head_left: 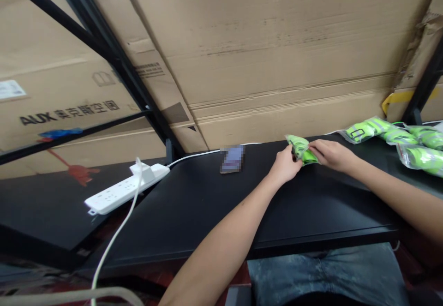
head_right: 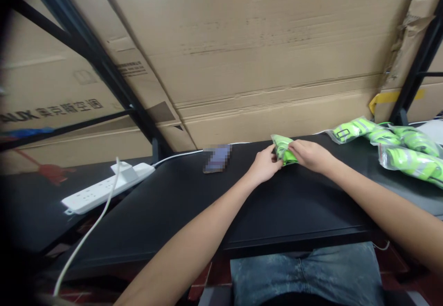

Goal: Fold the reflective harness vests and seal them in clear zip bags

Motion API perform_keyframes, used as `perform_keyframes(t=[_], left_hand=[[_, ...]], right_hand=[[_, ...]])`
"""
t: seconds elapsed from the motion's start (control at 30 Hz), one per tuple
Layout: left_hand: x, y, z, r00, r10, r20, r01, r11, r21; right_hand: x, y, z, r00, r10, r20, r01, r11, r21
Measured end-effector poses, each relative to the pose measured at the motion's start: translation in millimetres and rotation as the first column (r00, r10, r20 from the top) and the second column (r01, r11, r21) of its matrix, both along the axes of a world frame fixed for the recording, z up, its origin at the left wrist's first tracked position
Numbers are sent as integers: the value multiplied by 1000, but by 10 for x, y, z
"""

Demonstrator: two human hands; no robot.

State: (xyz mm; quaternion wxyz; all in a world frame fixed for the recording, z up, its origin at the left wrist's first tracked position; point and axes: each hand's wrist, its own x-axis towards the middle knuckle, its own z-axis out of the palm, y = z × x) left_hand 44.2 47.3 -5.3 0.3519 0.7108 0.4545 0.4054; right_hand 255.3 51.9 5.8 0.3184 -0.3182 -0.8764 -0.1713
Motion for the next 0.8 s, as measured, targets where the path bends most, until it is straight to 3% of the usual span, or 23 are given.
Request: perform_keyframes(t=[0.17,0.3,0.47,0.53,0.6,0.7,0.8], left_hand=[[-69,-5,154,998,69,-12,-68,995,77],[-28,-105,246,980,199,16,-192,918,348],[28,-313,294,964,265,8,-235,840,489],[53,-375,299,961,276,7,-240,823,515],[86,-411,289,965,262,28,-236,809,538],[135,-407,243,977,198,77,-206,804,558],[157,-370,180,987,126,100,-161,813,560]], right_hand=[[224,46,197,973,-142,183,118,984,133],[298,-29,258,984,-167,54,159,979,123],[324,-102,196,998,35,60,-42,993,107],[271,-133,181,999,0,48,-5,995,104],[168,-187,180,993,-118,-4,117,988,96],[-18,-289,177,965,-260,-34,258,964,-57],[-146,-335,134,968,-250,36,246,905,-346]])
